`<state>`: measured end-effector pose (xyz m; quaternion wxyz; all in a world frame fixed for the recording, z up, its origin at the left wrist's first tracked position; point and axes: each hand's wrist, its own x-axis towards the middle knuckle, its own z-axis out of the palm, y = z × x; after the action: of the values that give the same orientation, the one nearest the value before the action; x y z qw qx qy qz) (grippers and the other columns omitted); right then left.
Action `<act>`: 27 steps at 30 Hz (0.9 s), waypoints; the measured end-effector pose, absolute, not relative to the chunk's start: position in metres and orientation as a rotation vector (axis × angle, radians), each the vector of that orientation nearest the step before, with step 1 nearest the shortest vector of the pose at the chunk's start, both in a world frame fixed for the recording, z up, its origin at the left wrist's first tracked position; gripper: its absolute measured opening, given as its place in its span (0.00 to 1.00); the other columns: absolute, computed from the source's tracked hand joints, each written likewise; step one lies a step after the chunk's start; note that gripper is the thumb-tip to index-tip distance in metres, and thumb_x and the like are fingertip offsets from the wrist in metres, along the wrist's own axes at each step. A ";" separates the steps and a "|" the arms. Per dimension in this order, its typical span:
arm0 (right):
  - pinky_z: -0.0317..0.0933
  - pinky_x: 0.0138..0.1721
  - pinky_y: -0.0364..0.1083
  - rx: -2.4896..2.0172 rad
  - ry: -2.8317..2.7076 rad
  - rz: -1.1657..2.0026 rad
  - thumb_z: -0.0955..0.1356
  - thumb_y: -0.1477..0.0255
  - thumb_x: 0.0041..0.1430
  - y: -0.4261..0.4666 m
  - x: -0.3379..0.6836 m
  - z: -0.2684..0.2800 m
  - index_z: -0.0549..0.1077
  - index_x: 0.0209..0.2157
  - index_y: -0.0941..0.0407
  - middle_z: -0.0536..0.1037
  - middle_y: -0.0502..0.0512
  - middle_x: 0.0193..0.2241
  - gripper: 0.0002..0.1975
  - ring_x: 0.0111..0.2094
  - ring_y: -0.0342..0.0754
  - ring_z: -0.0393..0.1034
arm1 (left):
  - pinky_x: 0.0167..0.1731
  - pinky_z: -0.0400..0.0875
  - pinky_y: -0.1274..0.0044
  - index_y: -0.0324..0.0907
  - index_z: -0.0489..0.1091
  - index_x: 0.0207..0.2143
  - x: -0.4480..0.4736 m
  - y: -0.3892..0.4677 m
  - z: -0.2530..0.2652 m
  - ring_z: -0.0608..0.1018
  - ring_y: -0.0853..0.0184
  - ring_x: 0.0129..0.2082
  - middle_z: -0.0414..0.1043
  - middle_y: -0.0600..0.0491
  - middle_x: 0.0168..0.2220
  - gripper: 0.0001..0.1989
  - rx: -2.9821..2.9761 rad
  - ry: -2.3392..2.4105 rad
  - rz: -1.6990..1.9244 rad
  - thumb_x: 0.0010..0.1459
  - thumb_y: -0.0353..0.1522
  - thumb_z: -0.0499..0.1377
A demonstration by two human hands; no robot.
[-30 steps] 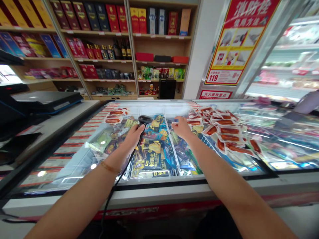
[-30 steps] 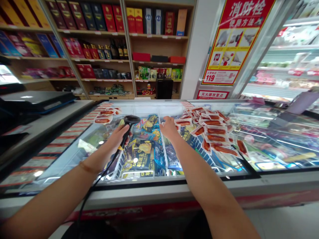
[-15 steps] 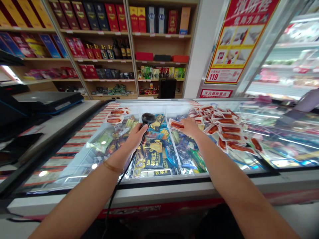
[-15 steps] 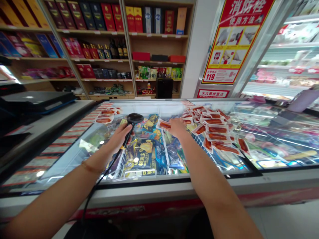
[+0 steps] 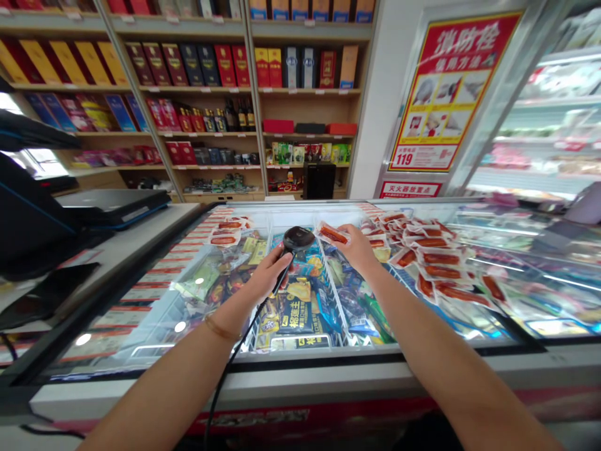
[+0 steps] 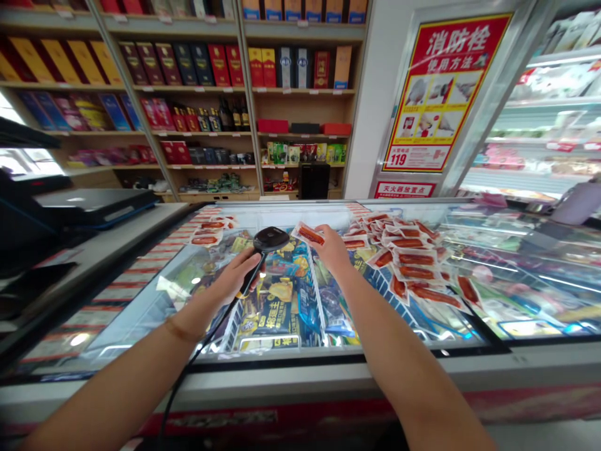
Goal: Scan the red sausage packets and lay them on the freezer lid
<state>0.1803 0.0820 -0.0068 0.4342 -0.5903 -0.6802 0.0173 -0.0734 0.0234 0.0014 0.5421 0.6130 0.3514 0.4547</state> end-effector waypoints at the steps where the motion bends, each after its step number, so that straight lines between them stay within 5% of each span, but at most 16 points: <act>1: 0.62 0.42 0.49 -1.463 -1.699 0.043 0.71 0.69 0.53 0.081 0.179 -0.006 0.71 0.44 0.54 0.78 0.55 0.40 0.15 0.41 0.54 0.72 | 0.11 0.58 0.81 0.43 0.62 0.37 -0.073 0.024 0.000 0.66 0.76 0.13 0.69 0.58 0.26 0.23 1.453 0.829 1.075 0.51 0.51 0.61; 19: 0.62 0.46 0.51 -1.379 -1.737 0.040 0.69 0.71 0.55 0.085 0.177 -0.013 0.71 0.45 0.55 0.77 0.57 0.42 0.14 0.44 0.54 0.71 | 0.11 0.59 0.82 0.42 0.61 0.35 -0.073 0.024 -0.003 0.67 0.76 0.13 0.68 0.58 0.26 0.23 1.467 0.797 1.002 0.52 0.51 0.60; 27: 0.61 0.52 0.51 -1.448 -1.756 0.108 0.67 0.77 0.56 0.102 0.149 -0.025 0.72 0.51 0.60 0.75 0.62 0.44 0.19 0.48 0.54 0.69 | 0.10 0.57 0.82 0.43 0.61 0.34 -0.096 0.044 0.012 0.65 0.76 0.11 0.67 0.59 0.23 0.19 1.220 1.198 1.358 0.54 0.48 0.59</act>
<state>0.1490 0.1025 -0.0245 0.4183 -0.5771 -0.7000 0.0429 -0.0956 0.0441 0.0124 0.4610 0.4960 0.4868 0.5518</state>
